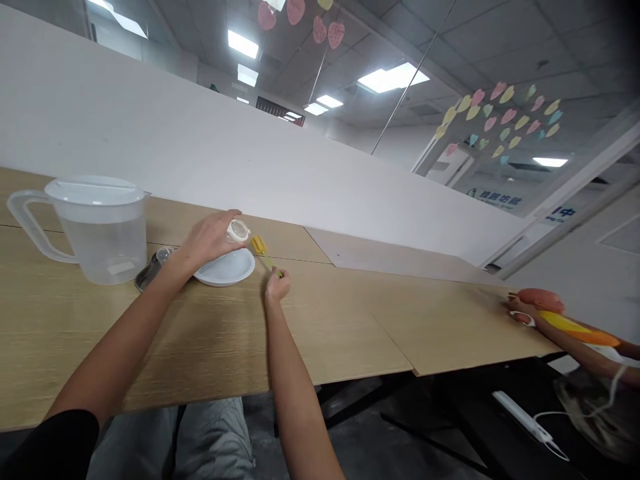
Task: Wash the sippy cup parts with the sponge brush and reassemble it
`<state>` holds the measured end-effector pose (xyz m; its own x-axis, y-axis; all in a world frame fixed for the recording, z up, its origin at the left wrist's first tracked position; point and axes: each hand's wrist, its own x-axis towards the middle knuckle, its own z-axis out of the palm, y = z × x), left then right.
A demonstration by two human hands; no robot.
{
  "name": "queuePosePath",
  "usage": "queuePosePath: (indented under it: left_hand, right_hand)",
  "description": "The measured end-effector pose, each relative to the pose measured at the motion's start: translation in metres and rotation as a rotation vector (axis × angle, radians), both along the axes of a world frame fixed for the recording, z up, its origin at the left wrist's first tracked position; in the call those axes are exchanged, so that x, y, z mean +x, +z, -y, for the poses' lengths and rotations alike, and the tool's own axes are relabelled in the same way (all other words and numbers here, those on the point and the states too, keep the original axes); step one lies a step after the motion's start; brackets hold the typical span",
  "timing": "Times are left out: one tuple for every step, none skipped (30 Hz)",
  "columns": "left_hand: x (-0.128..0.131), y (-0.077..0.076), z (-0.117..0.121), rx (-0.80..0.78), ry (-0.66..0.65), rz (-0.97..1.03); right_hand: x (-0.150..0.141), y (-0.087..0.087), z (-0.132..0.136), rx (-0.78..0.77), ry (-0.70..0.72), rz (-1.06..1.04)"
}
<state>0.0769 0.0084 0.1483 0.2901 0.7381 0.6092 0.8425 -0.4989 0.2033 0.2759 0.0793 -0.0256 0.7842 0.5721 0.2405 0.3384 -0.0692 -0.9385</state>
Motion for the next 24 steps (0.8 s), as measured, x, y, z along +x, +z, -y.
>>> queuePosePath:
  left_hand:
    - [0.004, 0.003, 0.005, -0.029, -0.026, 0.038]
    - [0.009, 0.005, 0.01, -0.063, -0.055, 0.065]
    - [0.013, 0.007, 0.015, -0.102, -0.086, 0.079]
    - [0.017, 0.009, 0.02, -0.141, -0.115, 0.084]
    - [0.02, 0.01, 0.024, -0.181, -0.142, 0.081]
    - [0.024, 0.01, 0.028, -0.223, -0.167, 0.07]
    - [0.026, 0.01, 0.031, -0.262, -0.191, 0.052]
    - [0.029, 0.01, 0.035, -0.299, -0.213, 0.025]
    - [0.032, 0.009, 0.037, -0.334, -0.233, -0.012]
    - [0.034, 0.008, 0.039, -0.363, -0.249, -0.055]
    - [0.036, 0.006, 0.041, -0.387, -0.26, -0.102]
    - [0.038, 0.003, 0.041, -0.404, -0.263, -0.143]
    - [0.039, 0.001, 0.041, -0.419, -0.265, -0.179]
    - [0.041, -0.002, 0.04, -0.429, -0.271, -0.206]
    - [0.041, -0.006, 0.038, -0.436, -0.281, -0.227]
    - [0.042, -0.009, 0.036, -0.442, -0.294, -0.249]
    - [0.042, -0.012, 0.034, -0.444, -0.307, -0.272]
    - [0.042, -0.015, 0.032, -0.446, -0.315, -0.298]
    - [0.042, -0.018, 0.03, -0.452, -0.314, -0.325]
    - [0.041, -0.019, 0.028, -0.464, -0.308, -0.351]
    - [0.041, -0.02, 0.027, -0.484, -0.299, -0.375]
    - [0.041, -0.021, 0.027, -0.509, -0.292, -0.394]
    - [0.042, -0.021, 0.028, -0.536, -0.287, -0.407]
    - [0.042, -0.02, 0.028, -0.562, -0.281, -0.411]
  right_hand:
    - [0.0, 0.0, 0.0, -0.008, 0.004, 0.009]
    - [0.001, 0.0, 0.0, -0.016, 0.007, 0.015]
    - [0.002, 0.0, 0.0, -0.023, 0.01, 0.019]
    - [0.003, 0.0, 0.0, -0.03, 0.013, 0.023]
    - [0.004, 0.0, 0.0, -0.036, 0.017, 0.025]
    - [0.005, 0.0, 0.0, -0.041, 0.021, 0.028]
    - [0.006, 0.0, 0.001, -0.046, 0.025, 0.029]
    - [0.007, 0.001, 0.001, -0.051, 0.028, 0.029]
    - [0.007, 0.001, 0.001, -0.056, 0.03, 0.028]
    - [0.008, 0.001, 0.001, -0.062, 0.03, 0.026]
    - [0.008, 0.002, 0.002, -0.069, 0.031, 0.024]
    - [0.008, 0.002, 0.002, -0.077, 0.033, 0.023]
    - [0.008, 0.003, 0.003, -0.084, 0.037, 0.022]
    - [0.008, 0.003, 0.004, -0.091, 0.041, 0.023]
    - [0.008, 0.004, 0.004, -0.099, 0.045, 0.024]
    - [0.008, 0.004, 0.005, -0.106, 0.05, 0.026]
    - [0.008, 0.005, 0.006, -0.113, 0.055, 0.027]
    - [0.008, 0.005, 0.006, -0.119, 0.06, 0.029]
    - [0.008, 0.005, 0.007, -0.124, 0.067, 0.032]
    - [0.008, 0.005, 0.007, -0.127, 0.074, 0.035]
    - [0.008, 0.005, 0.007, -0.129, 0.08, 0.04]
    - [0.008, 0.005, 0.007, -0.131, 0.085, 0.044]
    - [0.008, 0.005, 0.008, -0.135, 0.09, 0.048]
    - [0.008, 0.005, 0.008, -0.139, 0.092, 0.053]
